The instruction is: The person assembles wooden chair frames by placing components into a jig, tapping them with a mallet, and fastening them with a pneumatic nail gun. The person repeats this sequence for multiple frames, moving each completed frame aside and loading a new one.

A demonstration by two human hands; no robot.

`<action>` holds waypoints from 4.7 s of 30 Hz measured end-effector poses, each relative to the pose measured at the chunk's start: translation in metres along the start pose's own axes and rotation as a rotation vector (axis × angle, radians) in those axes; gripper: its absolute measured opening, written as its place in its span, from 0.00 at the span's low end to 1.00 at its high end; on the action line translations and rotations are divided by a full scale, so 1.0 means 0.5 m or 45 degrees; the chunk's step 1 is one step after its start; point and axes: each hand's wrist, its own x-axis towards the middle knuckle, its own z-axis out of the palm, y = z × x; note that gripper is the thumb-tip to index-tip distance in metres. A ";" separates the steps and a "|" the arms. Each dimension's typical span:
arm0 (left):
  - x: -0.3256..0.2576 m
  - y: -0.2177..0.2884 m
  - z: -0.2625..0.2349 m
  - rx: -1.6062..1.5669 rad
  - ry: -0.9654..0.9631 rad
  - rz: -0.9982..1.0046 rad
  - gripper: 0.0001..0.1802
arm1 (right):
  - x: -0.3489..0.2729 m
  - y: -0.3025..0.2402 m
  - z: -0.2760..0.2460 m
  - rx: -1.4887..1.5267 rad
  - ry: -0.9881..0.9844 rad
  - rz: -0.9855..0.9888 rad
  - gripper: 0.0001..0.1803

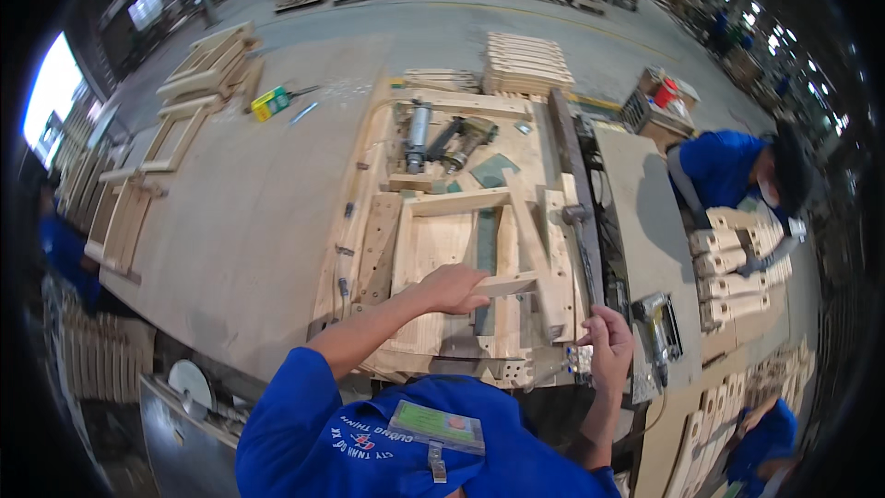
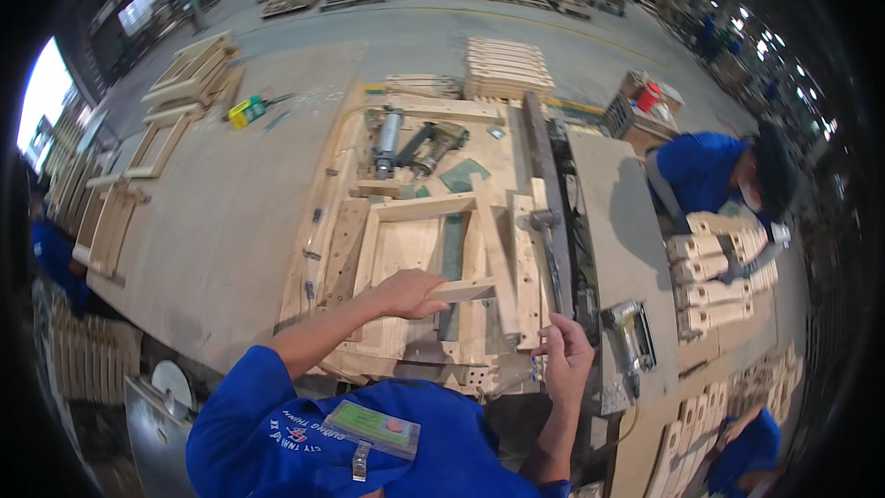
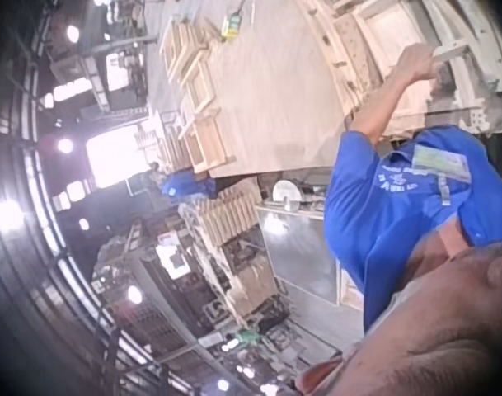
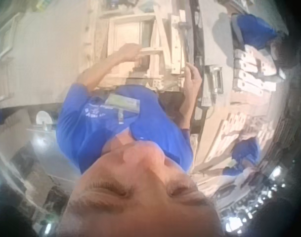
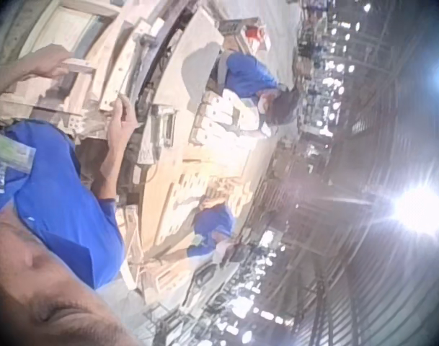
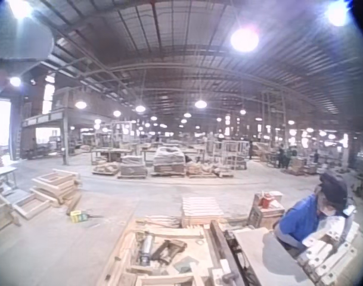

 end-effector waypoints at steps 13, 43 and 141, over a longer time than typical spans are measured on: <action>-0.365 0.129 -0.314 -1.210 0.515 -0.164 0.26 | 0.198 -0.127 0.211 -0.935 -0.355 -1.098 0.48; -0.672 -0.138 -0.088 0.234 1.103 -1.004 0.15 | 0.119 -0.136 0.932 -0.560 -1.461 -0.559 0.29; -0.236 0.375 -0.045 -0.223 0.994 1.196 0.28 | -0.137 -0.494 -0.143 -1.535 1.005 -1.008 0.33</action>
